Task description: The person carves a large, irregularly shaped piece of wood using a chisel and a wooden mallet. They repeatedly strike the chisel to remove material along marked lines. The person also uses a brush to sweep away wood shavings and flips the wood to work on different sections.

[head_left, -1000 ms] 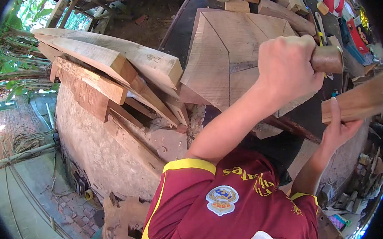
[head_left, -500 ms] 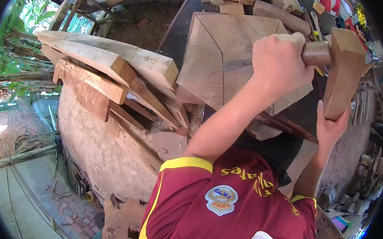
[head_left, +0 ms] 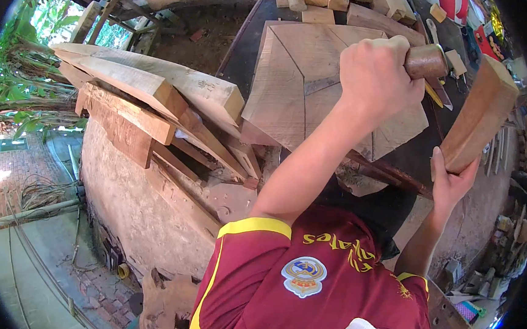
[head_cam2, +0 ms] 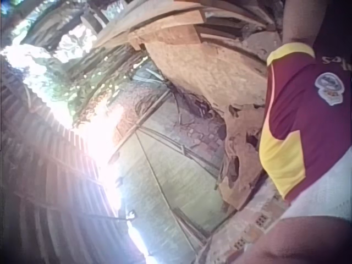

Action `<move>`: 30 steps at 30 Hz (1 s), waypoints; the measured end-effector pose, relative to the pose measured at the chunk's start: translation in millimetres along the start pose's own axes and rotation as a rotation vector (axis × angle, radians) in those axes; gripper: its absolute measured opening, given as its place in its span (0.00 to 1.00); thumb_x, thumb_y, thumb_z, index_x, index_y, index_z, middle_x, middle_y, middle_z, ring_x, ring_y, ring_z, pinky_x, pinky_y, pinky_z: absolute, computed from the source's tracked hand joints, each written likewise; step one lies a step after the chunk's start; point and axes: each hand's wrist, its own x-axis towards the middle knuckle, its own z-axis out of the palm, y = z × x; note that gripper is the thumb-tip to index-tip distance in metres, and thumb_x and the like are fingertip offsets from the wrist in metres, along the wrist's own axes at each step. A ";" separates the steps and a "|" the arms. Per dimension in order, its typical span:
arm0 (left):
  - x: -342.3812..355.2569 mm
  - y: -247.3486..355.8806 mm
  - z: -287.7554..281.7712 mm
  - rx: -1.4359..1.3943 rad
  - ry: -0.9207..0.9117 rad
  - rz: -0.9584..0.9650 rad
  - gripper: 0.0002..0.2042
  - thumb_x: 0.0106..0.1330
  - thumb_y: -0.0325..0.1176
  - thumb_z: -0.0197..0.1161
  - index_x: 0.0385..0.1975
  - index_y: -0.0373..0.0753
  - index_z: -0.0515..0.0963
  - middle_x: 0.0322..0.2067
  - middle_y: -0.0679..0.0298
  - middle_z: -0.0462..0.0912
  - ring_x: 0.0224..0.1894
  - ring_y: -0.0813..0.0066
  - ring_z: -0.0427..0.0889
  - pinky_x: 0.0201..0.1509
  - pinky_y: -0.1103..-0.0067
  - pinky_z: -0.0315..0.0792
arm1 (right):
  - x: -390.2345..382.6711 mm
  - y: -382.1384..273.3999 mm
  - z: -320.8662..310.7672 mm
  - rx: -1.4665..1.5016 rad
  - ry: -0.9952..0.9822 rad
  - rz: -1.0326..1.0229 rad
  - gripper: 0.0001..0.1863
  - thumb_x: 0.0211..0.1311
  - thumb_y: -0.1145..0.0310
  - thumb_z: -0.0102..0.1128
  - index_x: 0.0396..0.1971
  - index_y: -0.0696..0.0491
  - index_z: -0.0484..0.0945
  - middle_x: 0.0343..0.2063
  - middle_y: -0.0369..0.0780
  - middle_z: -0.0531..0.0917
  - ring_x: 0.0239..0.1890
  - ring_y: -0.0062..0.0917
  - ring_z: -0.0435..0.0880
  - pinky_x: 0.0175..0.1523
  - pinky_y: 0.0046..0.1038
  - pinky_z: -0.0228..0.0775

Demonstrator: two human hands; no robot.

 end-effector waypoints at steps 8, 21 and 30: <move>1.3 -1.8 -0.6 -0.021 0.014 -0.022 0.11 0.35 0.36 0.66 0.14 0.38 0.72 0.14 0.54 0.74 0.20 0.50 0.77 0.25 0.66 0.72 | 37.0 -44.0 29.0 0.248 0.302 -0.012 0.42 0.45 0.71 0.76 0.58 0.65 0.60 0.53 0.51 0.72 0.52 0.34 0.73 0.62 0.38 0.63; -1.6 -1.0 -1.1 -0.027 -0.043 -0.009 0.10 0.35 0.35 0.66 0.13 0.39 0.73 0.13 0.54 0.74 0.20 0.51 0.77 0.24 0.66 0.72 | 26.7 -14.5 35.2 -0.100 0.010 -0.351 0.36 0.48 0.72 0.74 0.56 0.65 0.65 0.52 0.50 0.74 0.53 0.31 0.74 0.57 0.33 0.66; 1.1 -1.9 2.4 -0.036 -0.024 0.006 0.11 0.35 0.35 0.66 0.12 0.39 0.71 0.12 0.54 0.73 0.20 0.51 0.76 0.23 0.67 0.72 | 6.2 -10.0 37.6 -0.090 0.081 -0.266 0.36 0.46 0.72 0.75 0.55 0.66 0.65 0.51 0.50 0.74 0.53 0.32 0.74 0.57 0.32 0.66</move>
